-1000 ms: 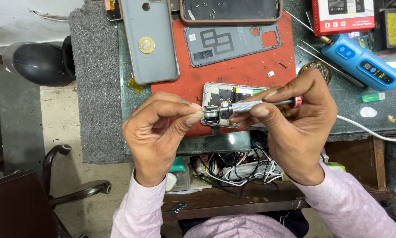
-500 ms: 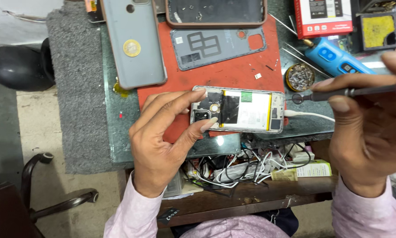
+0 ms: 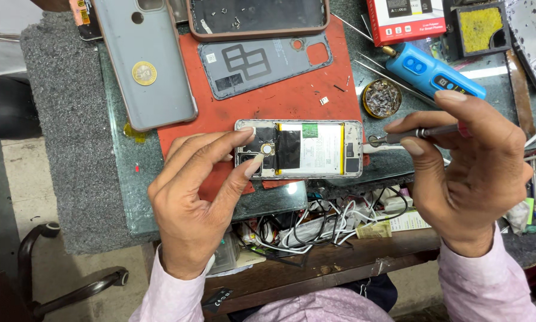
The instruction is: The person removes the back cover of an Oppo smartphone and uses a screwdriver to unscrew and detach the camera module. The device is held and manipulated on a cluttered workbench with tools and spare parts visible.
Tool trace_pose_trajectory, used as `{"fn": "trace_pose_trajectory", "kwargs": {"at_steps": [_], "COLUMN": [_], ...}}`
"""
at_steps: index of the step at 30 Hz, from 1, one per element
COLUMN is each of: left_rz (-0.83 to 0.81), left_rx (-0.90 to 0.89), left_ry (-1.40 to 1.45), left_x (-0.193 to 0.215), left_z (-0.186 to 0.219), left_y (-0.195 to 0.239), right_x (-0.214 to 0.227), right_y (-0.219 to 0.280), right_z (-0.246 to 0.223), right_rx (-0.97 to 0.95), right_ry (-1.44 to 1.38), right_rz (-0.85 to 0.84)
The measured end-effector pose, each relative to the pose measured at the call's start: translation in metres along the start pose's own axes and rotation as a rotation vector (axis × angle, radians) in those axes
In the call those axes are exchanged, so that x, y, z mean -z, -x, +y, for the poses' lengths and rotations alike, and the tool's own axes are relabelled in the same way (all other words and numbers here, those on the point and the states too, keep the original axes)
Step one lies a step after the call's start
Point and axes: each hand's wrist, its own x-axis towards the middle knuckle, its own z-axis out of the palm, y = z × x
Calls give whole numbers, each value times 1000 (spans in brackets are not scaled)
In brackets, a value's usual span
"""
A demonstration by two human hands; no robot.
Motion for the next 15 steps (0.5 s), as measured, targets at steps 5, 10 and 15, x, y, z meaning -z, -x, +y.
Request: {"fn": "trace_pose_trajectory", "kwargs": {"at_steps": [5,10,15], "left_rz": [1,-4,-10], "left_rx": [-15,-37,-48], "left_ry": [-20,-60,-69], "left_x": [-1,0,0], "left_z": [0,-1,-2], "left_y": [-1,-1,-1], "right_x": [0,-1,-1], "right_y": [0,-1,-9], "right_z": [2,1,-4], "right_rx": [-7,-10,13], "right_ry": [-9,-18,27], "right_rz": [-9,-3,-24]}}
